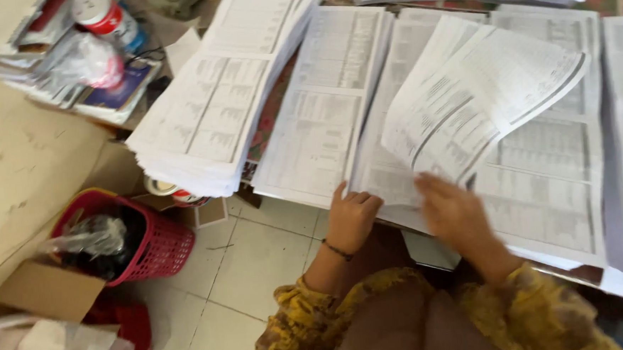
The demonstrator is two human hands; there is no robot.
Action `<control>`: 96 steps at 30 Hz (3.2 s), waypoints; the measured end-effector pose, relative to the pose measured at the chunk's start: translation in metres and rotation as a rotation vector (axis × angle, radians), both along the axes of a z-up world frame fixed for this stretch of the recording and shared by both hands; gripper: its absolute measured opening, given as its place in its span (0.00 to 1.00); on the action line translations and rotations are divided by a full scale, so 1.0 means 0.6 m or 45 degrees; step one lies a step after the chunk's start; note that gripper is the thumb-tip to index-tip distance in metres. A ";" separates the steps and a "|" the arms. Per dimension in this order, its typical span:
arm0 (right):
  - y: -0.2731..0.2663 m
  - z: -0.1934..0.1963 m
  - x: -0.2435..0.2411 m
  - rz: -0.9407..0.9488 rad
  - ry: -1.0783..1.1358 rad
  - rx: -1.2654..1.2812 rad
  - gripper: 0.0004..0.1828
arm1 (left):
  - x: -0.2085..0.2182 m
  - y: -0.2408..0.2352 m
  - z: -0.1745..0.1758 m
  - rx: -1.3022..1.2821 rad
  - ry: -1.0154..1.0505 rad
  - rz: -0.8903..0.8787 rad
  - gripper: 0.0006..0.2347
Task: The person sits on the floor and sorts through a large stack of printed papers. They pick up sheets, flip through them, and place them into separate piles on the floor.
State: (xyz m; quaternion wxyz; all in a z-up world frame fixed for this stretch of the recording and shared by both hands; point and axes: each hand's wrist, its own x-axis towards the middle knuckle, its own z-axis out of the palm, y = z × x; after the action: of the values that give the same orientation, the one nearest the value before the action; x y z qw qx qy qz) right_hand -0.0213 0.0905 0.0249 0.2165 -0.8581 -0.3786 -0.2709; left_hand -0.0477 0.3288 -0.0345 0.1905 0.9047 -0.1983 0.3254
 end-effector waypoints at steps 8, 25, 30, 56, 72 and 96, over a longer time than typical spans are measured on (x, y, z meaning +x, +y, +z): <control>-0.007 -0.041 0.027 -0.375 0.808 0.116 0.13 | -0.003 0.080 0.044 -0.041 0.457 0.126 0.47; -0.024 0.323 0.121 -0.222 -0.512 -0.119 0.23 | -0.013 0.064 0.054 -0.284 -0.299 -0.046 0.11; 0.157 0.248 0.073 0.227 -0.644 0.089 0.09 | -0.066 -0.015 0.019 -0.013 -0.166 -0.065 0.07; 0.227 -0.030 -0.097 0.310 -0.196 -0.219 0.19 | -0.148 -0.008 -0.072 -2.525 0.626 0.148 0.16; -0.049 -0.054 -0.041 -0.098 1.087 0.949 0.18 | -0.137 0.094 -0.094 -2.256 0.550 0.325 0.19; -0.479 0.073 -0.016 -0.754 1.027 1.102 0.34 | -0.008 0.317 0.140 -1.316 1.008 -0.159 0.13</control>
State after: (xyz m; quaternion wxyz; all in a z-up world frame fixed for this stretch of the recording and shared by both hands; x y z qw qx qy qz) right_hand -0.0309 -0.1969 0.0685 0.5830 -0.7957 0.1273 -0.1040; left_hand -0.0524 0.5189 0.0495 0.6781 0.7347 0.0168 0.0096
